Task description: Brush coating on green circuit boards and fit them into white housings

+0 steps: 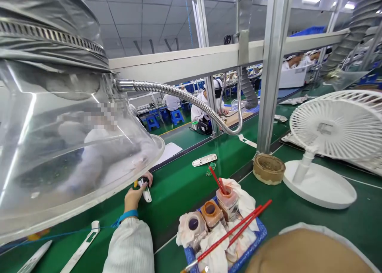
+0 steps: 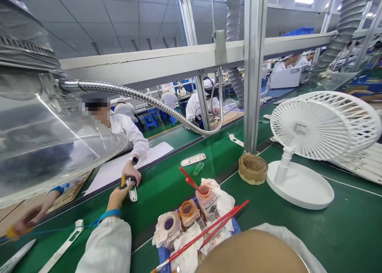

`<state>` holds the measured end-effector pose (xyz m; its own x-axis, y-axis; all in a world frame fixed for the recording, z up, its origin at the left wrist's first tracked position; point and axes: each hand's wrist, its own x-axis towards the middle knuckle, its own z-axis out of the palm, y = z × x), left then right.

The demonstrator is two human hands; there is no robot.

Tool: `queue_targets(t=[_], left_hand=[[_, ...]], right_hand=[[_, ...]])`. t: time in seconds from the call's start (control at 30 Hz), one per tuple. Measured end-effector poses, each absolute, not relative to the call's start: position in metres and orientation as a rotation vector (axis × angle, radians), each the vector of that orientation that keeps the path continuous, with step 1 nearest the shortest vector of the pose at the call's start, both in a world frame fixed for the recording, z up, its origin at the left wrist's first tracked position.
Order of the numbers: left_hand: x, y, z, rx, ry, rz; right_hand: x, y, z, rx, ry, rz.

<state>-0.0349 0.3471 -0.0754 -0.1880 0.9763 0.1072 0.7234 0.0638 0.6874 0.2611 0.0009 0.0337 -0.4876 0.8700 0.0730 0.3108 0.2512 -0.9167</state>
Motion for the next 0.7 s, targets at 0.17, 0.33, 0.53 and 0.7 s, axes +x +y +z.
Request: queue_targets(t=[0.17, 0.33, 0.53, 0.7], left_hand=[[-0.043, 0.298, -0.052, 1.719, 1.911, 0.783], [-0.063, 0.22, -0.035, 1.8, 1.591, 0.693], [-0.059, 0.193, -0.015, 1.799, 1.457, 0.607], [-0.003, 0.231, 0.005, 1.85, 1.29, 0.526]], right_hand=[[0.271, -0.004, 0.053, -1.074, -2.006, 1.216], [0.281, 0.0, 0.017, -1.48, -1.685, 1.293], [0.258, 0.01, -0.049, -1.618, -1.38, 1.4], [0.24, 0.03, -0.057, -1.814, -1.375, 1.399]])
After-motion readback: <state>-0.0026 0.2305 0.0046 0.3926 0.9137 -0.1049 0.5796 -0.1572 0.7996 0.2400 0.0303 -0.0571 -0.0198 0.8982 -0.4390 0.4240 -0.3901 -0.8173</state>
